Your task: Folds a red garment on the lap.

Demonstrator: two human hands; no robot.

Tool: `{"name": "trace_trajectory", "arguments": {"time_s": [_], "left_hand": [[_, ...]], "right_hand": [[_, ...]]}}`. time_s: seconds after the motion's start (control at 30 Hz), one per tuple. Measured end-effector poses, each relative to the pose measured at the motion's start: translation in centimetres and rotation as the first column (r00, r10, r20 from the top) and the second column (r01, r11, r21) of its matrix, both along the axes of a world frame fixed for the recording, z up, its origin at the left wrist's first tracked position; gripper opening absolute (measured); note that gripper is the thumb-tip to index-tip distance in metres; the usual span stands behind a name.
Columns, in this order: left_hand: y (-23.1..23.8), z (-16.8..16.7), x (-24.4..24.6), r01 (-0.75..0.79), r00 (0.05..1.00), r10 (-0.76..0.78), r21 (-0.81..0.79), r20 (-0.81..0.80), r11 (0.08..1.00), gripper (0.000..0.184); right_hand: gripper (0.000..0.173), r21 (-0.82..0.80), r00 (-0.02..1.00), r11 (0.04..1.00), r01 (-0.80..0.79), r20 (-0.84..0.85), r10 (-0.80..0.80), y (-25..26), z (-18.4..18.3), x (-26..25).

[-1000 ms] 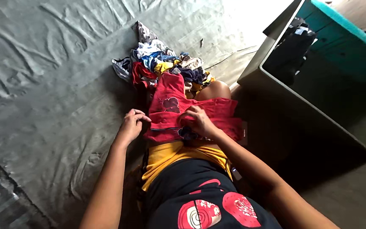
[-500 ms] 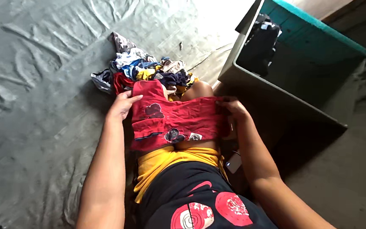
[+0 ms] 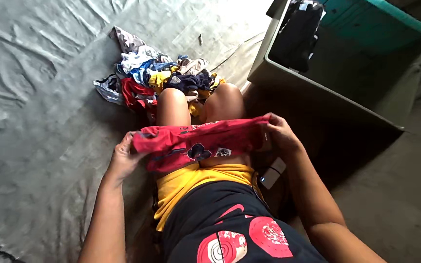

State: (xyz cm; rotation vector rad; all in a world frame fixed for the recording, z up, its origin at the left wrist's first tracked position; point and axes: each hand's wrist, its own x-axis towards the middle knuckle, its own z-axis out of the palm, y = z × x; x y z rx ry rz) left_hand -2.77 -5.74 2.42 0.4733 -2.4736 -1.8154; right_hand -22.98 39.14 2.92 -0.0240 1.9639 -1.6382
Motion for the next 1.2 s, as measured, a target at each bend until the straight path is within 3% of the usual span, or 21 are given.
{"name": "trace_trajectory", "arguments": {"time_s": [0.07, 0.1, 0.17, 0.23, 0.33, 0.4, 0.5, 0.57, 0.7, 0.8, 0.97, 1.07, 1.13, 1.2], "left_hand": [[0.8, 0.9, -2.4, -0.202, 0.977, 0.2, 0.014, 0.072, 0.979, 0.044], [0.8, 1.1, -3.6, -0.244, 0.962, 0.244, -0.015, 0.125, 0.97, 0.053], [0.6, 1.2, -4.8, -0.215, 0.95, 0.238, -0.127, 0.204, 0.968, 0.069], [0.6, 1.5, -5.0, -0.064, 0.951, 0.113, -0.173, 0.289, 0.983, 0.069], [0.8, 0.4, -3.7, 0.13, 0.875, -0.101, -0.029, 0.473, 0.991, 0.056], [0.8, 0.1, -3.3, 0.177, 0.854, -0.137, -0.033, 0.502, 0.984, 0.045], [0.5, 0.7, -2.4, 0.223, 0.885, -0.17, -0.073, 0.433, 0.972, 0.023], [0.2, 1.4, -1.4, 0.218, 0.92, -0.197, -0.023, 0.339, 0.976, 0.015], [1.3, 1.8, 1.1, 0.07, 0.974, -0.074, 0.027, 0.212, 0.997, 0.021], [3.0, 1.9, 2.6, -0.038, 0.988, 0.043, -0.038, 0.149, 0.999, 0.031], [4.5, 0.5, 3.8, -0.13, 0.984, 0.142, -0.106, 0.11, 0.986, 0.04], [5.6, 0.5, 3.8, -0.196, 0.974, 0.203, -0.077, 0.098, 0.977, 0.049], [5.9, 0.1, 3.8, -0.223, 0.975, 0.221, -0.087, -0.023, 0.971, 0.036], [5.4, -0.9, 4.0, -0.206, 0.973, 0.187, -0.141, -0.136, 0.968, 0.023]], "right_hand": [[0.022, 0.102, 0.994, 0.991, 0.088, -0.075, -0.08, -1.4, -0.7, -1.0], [0.03, 0.212, 0.986, 0.971, 0.111, -0.146, -0.081, -2.3, -0.8, -1.6], [0.045, 0.446, 0.948, 0.89, 0.093, -0.312, 0.057, -3.7, 0.0, -2.3], [0.044, 0.518, 0.887, 0.855, -0.036, -0.377, 0.266, -3.9, 0.4, -2.5], [0.04, 0.485, 0.84, 0.801, -0.352, -0.215, 0.499, -3.1, -0.4, -1.6], [0.045, 0.531, 0.825, 0.736, -0.42, -0.114, 0.553, -3.2, -0.3, -1.5], [0.037, 0.578, 0.786, 0.662, -0.477, -0.056, 0.615, -2.2, -0.5, -1.9], [0.025, 0.518, 0.757, 0.672, -0.529, -0.069, 0.649, -1.0, 0.1, -2.1], [0.002, 0.09, 0.895, 0.892, -0.443, -0.011, 0.445, 0.8, 1.9, -0.6], [0.009, -0.055, 0.96, 0.963, -0.263, 0.08, 0.267, 1.6, 1.3, 1.5], [0.022, 0.053, 0.982, 0.991, 0.12, 0.137, -0.127, -0.9, 0.3, 5.7], [0.024, 0.219, 0.97, 0.947, 0.233, -0.123, -0.21, -1.9, -1.1, 7.0], [0.025, 0.327, 0.915, 0.887, 0.325, -0.348, -0.206, -2.3, -1.8, 7.6], [0.026, 0.361, 0.863, 0.838, 0.409, -0.45, -0.227, -2.8, -2.5, 8.1]]}}
